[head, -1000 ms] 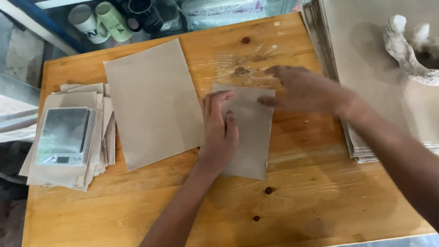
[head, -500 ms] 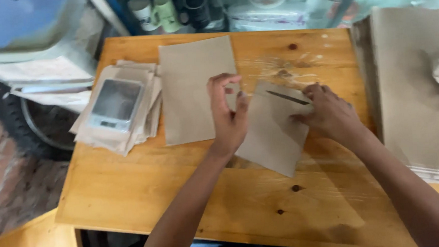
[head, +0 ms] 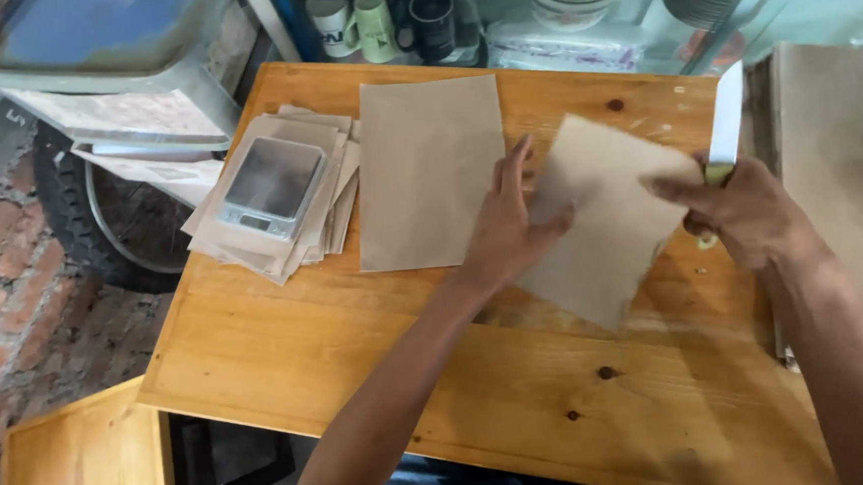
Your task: Folding and cutting brown paper sheets to assemble handmade paper bags on a wooden table.
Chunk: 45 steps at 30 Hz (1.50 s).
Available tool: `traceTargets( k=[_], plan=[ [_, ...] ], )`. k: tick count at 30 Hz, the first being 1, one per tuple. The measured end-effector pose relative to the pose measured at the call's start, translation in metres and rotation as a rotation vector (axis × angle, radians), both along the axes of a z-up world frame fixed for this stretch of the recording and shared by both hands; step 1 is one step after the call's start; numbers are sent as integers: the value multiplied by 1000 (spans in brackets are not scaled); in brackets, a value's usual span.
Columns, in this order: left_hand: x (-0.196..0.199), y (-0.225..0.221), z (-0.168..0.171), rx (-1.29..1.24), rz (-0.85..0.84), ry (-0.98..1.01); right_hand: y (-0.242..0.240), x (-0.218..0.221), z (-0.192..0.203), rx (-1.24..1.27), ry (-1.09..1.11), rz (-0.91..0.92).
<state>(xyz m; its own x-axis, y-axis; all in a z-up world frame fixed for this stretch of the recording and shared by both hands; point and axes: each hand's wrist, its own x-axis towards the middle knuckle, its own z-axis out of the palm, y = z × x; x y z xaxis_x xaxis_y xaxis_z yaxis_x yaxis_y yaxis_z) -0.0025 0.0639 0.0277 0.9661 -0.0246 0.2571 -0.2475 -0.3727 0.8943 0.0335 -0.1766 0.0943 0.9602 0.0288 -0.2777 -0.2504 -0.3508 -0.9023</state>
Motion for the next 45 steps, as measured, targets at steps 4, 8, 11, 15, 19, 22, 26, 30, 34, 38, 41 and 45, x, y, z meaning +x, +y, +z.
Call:
traceTargets(
  k=[4,8,11,15,19,22,26,30,34,38,41,45],
  plan=[
    [2,-3,-4,-148,-29,241,-8,19,-7,-64,-13,13],
    [24,5,-38,-375,-33,181,3,30,-47,453,-112,-23],
    [21,13,-20,-371,63,84,45,3,-20,506,-131,-99],
    [19,28,10,-320,203,61,76,-4,-19,534,-132,-152],
    [23,39,-11,-430,307,181,94,20,-5,502,-266,-144],
    [25,33,-26,-117,261,-63,148,-1,56,593,-326,-146],
    [35,19,-69,564,295,-285,221,-22,71,710,-237,-30],
    [33,15,-73,683,200,-434,301,-46,0,807,12,43],
    [27,18,-56,690,172,-373,344,-68,-87,688,68,106],
    [17,16,-49,719,147,-332,330,-73,-85,569,163,197],
    [16,12,-41,751,135,-328,313,-67,-79,521,155,193],
    [17,10,-43,766,143,-320,302,-62,-75,597,118,96]
  ],
)
